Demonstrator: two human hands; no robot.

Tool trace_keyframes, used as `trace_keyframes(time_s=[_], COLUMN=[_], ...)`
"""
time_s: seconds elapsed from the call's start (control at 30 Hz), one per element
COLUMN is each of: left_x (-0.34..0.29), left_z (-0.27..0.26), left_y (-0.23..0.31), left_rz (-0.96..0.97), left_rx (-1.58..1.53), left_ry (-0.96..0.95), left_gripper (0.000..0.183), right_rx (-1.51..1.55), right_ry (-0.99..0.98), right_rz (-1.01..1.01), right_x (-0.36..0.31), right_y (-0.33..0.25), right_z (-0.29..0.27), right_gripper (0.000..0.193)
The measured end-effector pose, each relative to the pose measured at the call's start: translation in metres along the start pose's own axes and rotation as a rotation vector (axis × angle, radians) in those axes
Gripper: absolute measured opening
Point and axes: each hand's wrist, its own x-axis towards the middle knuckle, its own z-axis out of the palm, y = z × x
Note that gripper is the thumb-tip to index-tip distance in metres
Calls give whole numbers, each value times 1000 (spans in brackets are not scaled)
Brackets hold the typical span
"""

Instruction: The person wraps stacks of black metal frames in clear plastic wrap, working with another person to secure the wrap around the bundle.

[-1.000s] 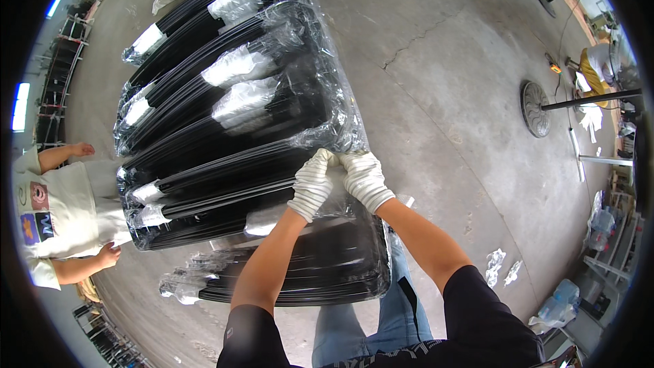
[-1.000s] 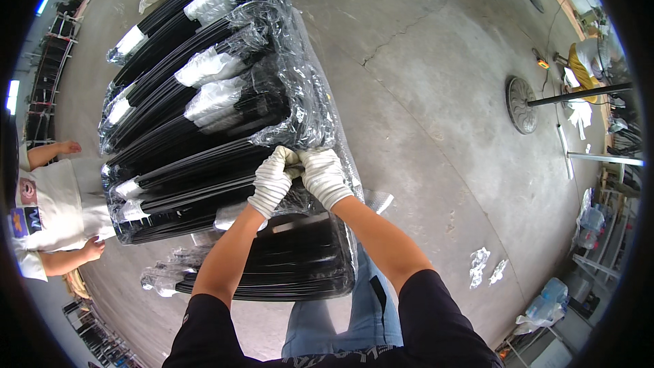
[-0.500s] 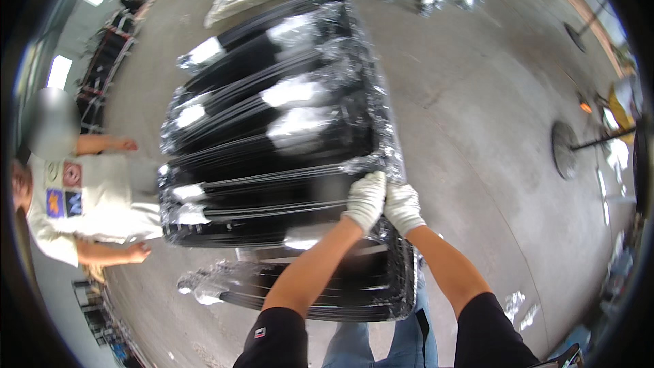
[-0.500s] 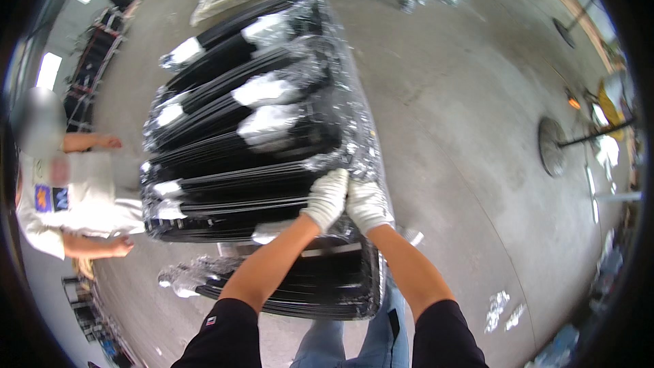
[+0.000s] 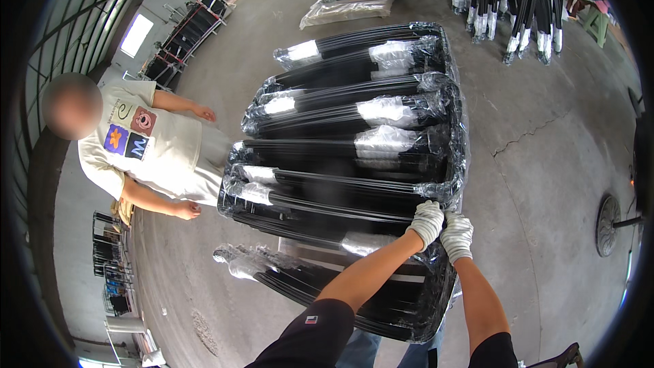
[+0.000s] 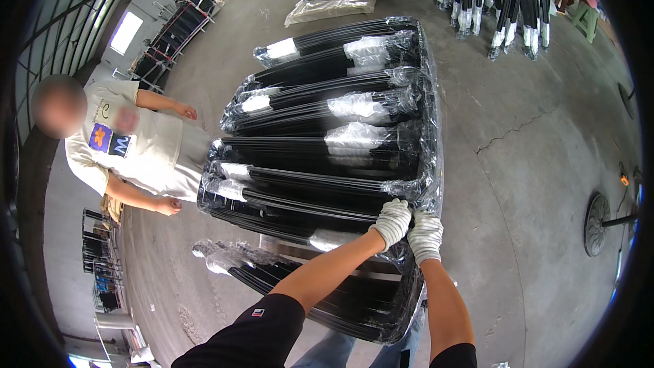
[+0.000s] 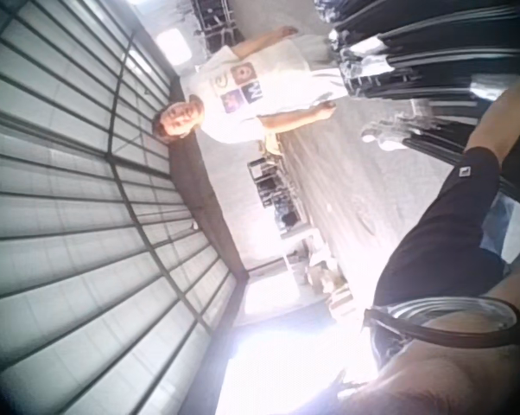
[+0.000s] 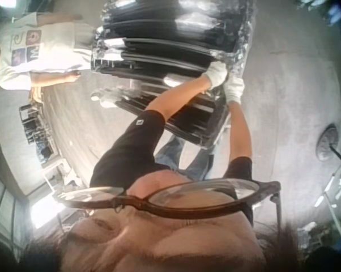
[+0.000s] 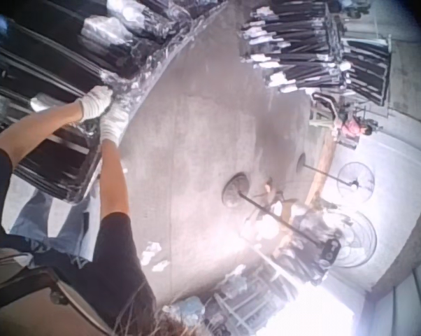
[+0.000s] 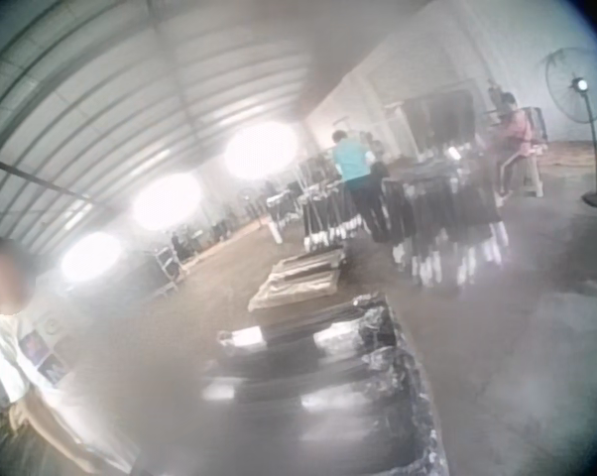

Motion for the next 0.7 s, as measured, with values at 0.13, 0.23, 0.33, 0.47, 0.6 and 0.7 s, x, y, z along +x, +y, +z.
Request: trace_keyframes(time_s=[0.13,0.23,0.33,0.47,0.6,0.7], left_x=[3,12,14,11,5,0], left_z=[-25,-20,-4,0,-9,-7], left_y=[-13,-21,-24,-26,-22,-20], left_rz=[69,67,8,61,102,86], left_rx=[-178,-406,-412,-438,-377,-385], left_ry=[-261,-388,-472,-383,-292,-229], left_gripper=[28,38,39,34,31,33], right_rx=[33,8,39,38,-3,7], right_ry=[-16,-19,50,84,-12,-7], right_rz=[-4,31,-50,-61,27,21], right_x=[0,0,-5,-6,-3,-4], right_y=[-2,0,-2,-3,0,-4], right_z=[-8,-4,-5,-2,1,-2], right_gripper=[25,34,25,25,29,28])
